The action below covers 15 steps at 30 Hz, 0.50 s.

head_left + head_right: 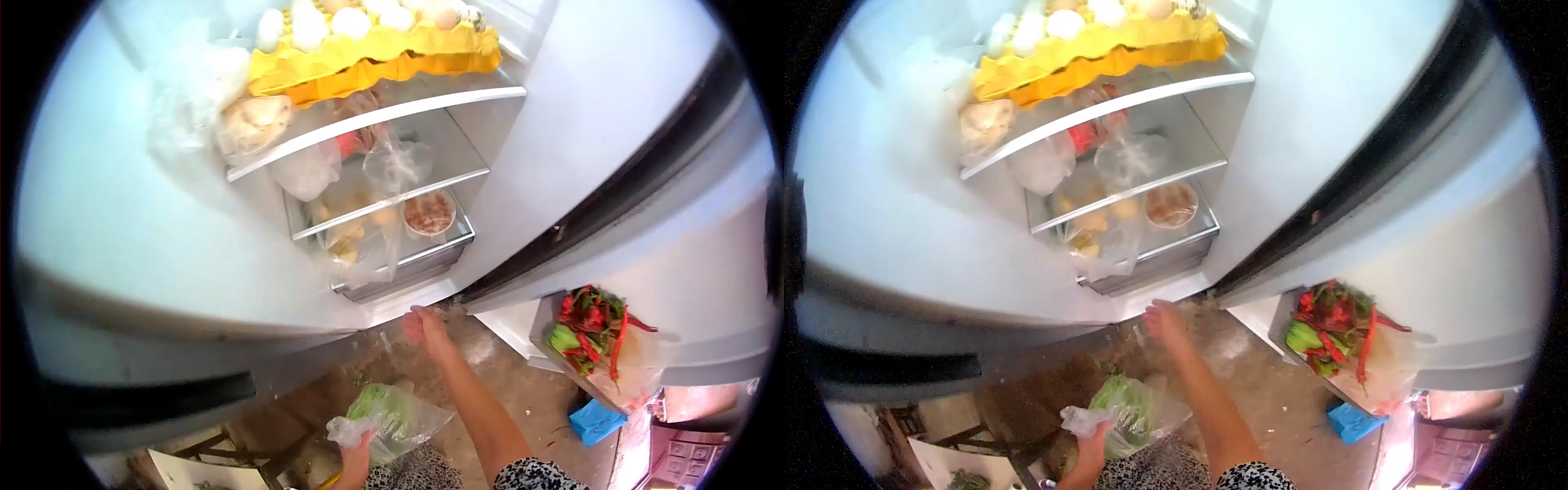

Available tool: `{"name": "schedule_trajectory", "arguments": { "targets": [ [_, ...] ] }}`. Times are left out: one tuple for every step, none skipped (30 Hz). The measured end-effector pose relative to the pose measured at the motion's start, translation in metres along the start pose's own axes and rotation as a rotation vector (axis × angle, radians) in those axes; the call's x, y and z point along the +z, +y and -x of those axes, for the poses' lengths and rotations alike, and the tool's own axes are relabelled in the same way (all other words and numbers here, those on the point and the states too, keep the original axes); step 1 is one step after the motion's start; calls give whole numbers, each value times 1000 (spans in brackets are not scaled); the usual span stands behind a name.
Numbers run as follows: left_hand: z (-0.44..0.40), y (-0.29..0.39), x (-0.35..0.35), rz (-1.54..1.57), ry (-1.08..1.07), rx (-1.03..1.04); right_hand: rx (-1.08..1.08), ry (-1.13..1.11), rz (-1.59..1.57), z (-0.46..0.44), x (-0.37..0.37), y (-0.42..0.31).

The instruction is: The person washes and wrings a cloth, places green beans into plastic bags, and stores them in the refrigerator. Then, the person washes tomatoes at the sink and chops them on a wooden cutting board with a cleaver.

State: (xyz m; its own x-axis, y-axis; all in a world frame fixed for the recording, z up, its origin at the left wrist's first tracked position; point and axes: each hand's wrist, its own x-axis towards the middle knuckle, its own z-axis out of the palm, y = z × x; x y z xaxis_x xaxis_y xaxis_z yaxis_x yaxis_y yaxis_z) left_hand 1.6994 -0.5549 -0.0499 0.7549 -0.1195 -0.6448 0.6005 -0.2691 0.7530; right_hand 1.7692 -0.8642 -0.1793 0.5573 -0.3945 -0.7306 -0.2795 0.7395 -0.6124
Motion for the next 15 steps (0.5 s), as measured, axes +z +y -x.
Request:
{"name": "schedule_trajectory", "arguments": {
  "targets": [
    [-13, -3, -5, -71, -30, 19, -30, -22, -111, -21, 5, -3],
    [-26, -8, -12, -139, -59, 39, -64, -45, -221, -40, 11, -5],
    [-38, -5, -17, -237, -87, 19, -84, -40, -272, -55, 17, -7],
    [-47, -3, -19, -334, -88, 28, -106, -36, -324, -70, 22, -9],
    [-52, -1, -20, -434, -90, 39, -129, -31, -377, -84, 25, -12],
    [-57, 3, -21, -528, -90, 50, -132, -25, -423, -98, 28, -16],
    [-113, -27, -21, -574, -94, 806, -135, -21, -468, -111, 30, -20],
    [-117, -34, -24, -603, -85, 771, -116, -40, -540, -123, 30, -22],
    [-117, -34, -24, -631, -75, 735, -96, -58, -613, -131, 32, -28],
    [-117, -33, -22, -659, -61, 697, -74, -74, -685, -138, 34, -34],
    [-114, -32, -22, -486, -73, 462, -74, -102, -733, -139, 32, -36],
    [-100, -16, -20, -312, -80, 225, -69, -127, -781, -134, 32, -37],
    [-89, 1, -17, -136, -87, -10, -81, -114, -779, -132, 34, -34],
    [-81, 10, -14, 46, -90, -243, -84, -97, -785, -125, 33, -29],
    [-79, 1, -17, 245, -94, -264, -84, -77, -790, -106, 34, -28]
  ]
}}
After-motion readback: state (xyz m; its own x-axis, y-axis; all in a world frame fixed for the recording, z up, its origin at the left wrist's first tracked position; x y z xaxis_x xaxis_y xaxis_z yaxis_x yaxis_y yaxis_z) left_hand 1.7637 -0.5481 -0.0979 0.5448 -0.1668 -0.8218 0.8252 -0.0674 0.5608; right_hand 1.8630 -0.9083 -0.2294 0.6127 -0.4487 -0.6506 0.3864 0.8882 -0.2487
